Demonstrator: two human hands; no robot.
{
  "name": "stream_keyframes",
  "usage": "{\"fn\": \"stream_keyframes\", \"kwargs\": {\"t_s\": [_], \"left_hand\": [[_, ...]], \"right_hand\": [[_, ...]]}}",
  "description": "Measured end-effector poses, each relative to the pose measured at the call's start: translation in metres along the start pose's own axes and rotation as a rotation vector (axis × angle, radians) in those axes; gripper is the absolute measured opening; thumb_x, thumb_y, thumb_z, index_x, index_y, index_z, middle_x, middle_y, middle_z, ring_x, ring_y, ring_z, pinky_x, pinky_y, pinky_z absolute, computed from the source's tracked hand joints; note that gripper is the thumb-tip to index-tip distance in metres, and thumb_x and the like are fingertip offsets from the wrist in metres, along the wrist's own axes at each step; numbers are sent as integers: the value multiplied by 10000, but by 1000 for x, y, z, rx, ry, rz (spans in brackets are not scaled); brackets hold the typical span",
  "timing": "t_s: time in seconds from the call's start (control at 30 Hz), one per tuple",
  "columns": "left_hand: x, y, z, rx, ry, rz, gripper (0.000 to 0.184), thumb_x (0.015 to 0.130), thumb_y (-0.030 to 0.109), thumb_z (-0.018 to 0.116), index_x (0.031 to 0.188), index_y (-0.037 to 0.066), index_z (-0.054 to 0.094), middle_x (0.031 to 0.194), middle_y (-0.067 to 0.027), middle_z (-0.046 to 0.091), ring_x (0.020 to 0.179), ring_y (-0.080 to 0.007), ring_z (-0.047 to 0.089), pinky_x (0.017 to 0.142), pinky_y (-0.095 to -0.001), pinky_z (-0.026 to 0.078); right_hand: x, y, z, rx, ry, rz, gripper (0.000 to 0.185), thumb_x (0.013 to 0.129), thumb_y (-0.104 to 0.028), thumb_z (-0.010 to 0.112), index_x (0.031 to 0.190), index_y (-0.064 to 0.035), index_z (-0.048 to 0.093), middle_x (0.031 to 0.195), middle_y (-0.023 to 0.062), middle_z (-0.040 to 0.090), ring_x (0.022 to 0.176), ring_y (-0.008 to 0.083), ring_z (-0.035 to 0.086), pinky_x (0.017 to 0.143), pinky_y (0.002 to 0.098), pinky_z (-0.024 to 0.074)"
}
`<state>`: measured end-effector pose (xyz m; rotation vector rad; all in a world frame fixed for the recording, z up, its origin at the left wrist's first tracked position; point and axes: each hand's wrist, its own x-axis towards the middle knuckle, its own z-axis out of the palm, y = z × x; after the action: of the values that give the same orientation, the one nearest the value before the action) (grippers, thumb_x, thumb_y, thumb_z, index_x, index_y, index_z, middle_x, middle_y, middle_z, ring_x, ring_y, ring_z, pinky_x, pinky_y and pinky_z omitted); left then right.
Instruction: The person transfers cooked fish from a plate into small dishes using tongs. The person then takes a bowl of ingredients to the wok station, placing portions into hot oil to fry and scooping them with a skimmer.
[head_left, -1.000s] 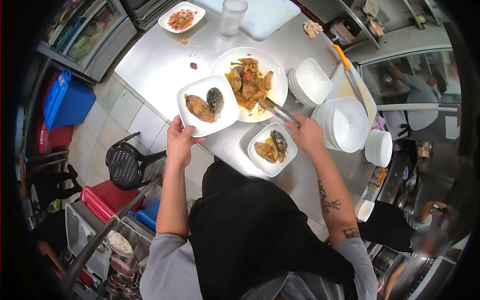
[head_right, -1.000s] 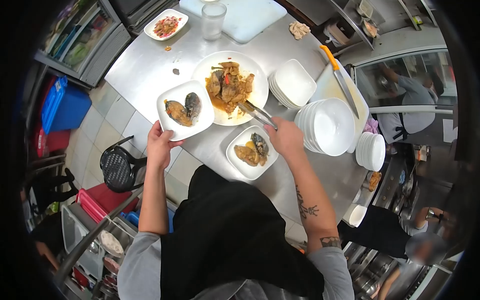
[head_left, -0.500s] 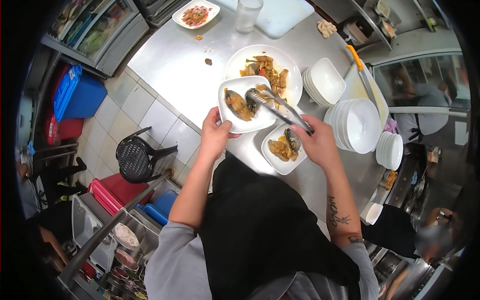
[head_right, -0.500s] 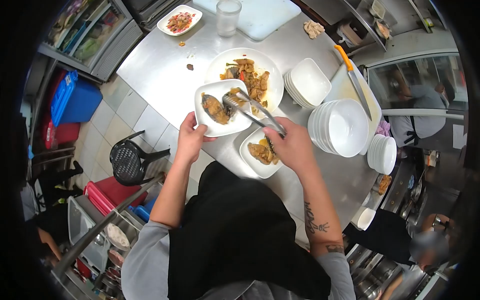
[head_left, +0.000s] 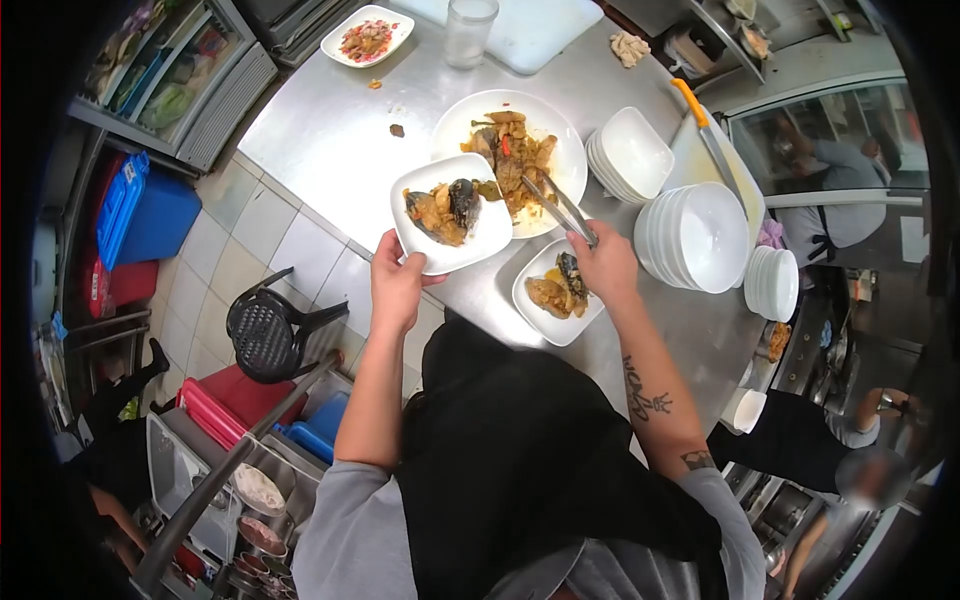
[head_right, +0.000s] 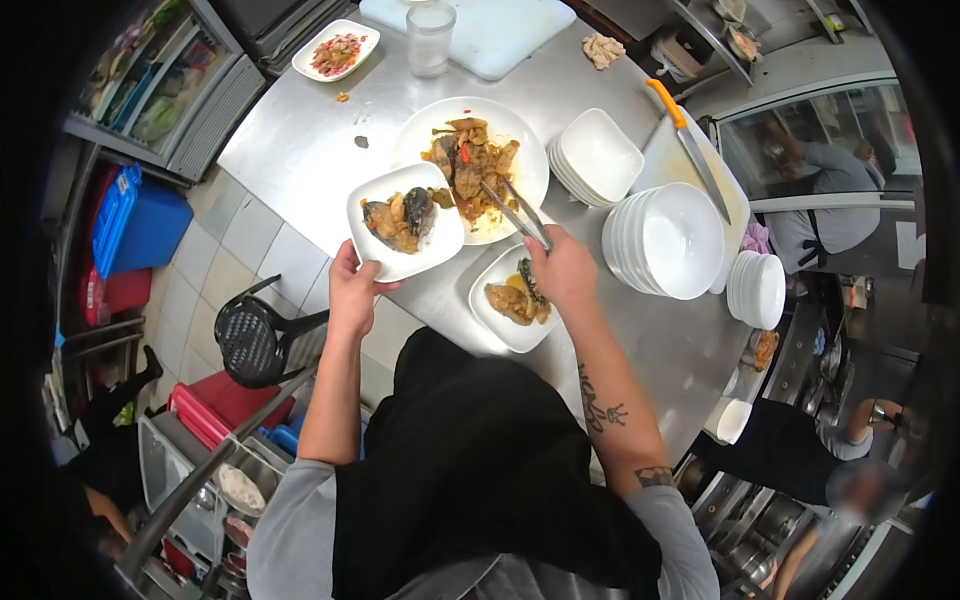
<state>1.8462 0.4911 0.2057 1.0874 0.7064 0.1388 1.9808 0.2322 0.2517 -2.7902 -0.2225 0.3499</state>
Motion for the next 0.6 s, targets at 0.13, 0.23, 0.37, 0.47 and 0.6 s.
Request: {"fn": "stream_keyframes", "kwargs": {"t_s": [0.13,0.23,0.37,0.47,0.6], "left_hand": [[-2,0,0,13,10,-7,394,850,-44,439,1244,-57,464,1168,-145,573,917,-247,684,684,-319,624],[-3,2,6,32,7,4,399,846,-51,449,1245,-61,459,1148,-150,564,906,-245,680,672,-313,625],[2,3,23,57,-25,31,375,848,-42,452,1223,-57,470,1135,-151,569,873,-240,684,640,-305,617],[8,-1,32,29,-51,45,366,852,-34,449,1217,-48,477,1132,-147,579,862,-239,690,631,-303,612],[10,-5,30,6,-46,43,361,855,-28,452,1214,-39,485,1112,-136,598,852,-232,694,635,-303,609]], "right_hand": [[1,9,3,24,77,-13,387,887,-395,641,1108,-80,682,861,206,697,816,390,672,733,455,529],[-4,13,-5,214,134,-57,383,872,-371,679,1091,-57,692,810,190,696,725,339,675,679,412,524],[-30,-18,-39,403,37,-126,413,847,-356,725,1101,-32,687,767,175,689,621,250,640,616,361,502],[-34,-26,-41,397,23,-150,435,843,-361,732,1112,-24,680,761,177,688,600,230,627,606,351,498],[-25,-17,-42,336,113,-50,451,861,-372,702,1127,-9,670,786,199,692,660,290,667,646,373,516]]}}
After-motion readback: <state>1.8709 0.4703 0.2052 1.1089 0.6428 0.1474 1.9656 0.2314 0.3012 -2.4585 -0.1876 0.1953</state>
